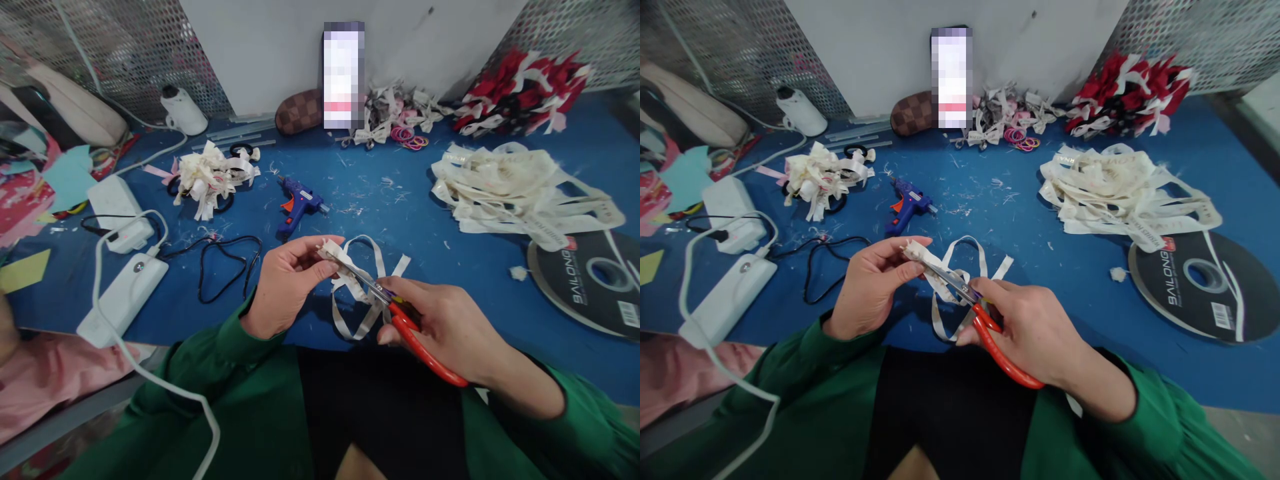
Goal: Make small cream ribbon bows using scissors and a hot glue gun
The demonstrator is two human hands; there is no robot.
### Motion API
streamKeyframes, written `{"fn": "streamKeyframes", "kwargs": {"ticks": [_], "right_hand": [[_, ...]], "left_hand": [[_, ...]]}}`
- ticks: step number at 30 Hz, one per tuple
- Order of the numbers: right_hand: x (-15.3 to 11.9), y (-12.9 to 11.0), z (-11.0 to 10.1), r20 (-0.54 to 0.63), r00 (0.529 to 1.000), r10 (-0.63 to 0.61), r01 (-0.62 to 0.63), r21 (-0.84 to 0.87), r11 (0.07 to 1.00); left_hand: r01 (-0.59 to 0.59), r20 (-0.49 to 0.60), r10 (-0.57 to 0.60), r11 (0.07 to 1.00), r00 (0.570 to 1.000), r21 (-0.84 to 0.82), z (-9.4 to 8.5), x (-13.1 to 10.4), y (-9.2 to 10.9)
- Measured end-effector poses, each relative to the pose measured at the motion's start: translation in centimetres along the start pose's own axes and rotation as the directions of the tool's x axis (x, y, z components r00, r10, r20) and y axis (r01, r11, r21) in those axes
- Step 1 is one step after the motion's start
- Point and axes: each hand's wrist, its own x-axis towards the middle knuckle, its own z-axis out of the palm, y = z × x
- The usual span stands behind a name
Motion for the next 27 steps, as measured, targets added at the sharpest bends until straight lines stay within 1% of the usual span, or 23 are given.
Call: {"fn": "streamKeyframes", "kwargs": {"ticks": [9, 16, 21, 27], "right_hand": [[-0.11, 0.0, -0.12, 0.027, 1.0, 0.006, -0.009, 0.081, 0.997], [-0.15, 0.26, 0.0, -0.023, 1.0, -0.012, 0.013, 0.028, 1.0], [-0.11, 0.27, 0.04, -0.039, 0.999, -0.018, 0.017, -0.017, 1.0], [-0.02, -0.01, -0.16, -0.054, 0.998, -0.036, 0.032, -0.083, 0.996]], "left_hand": [[0.02, 0.026, -0.019, 1.0, 0.999, -0.015, 0.0, 0.05, 0.07], [0.038, 0.014, -0.038, 0.999, 0.999, -0.034, 0.1, 0.16, 0.19], [-0.007, -0.055, 0.004, 0.998, 0.998, -0.057, -0.06, 0.17, 0.18], [-0.039, -0.131, 0.04, 0.999, 0.991, 0.006, -0.12, 0.26, 0.08]]}}
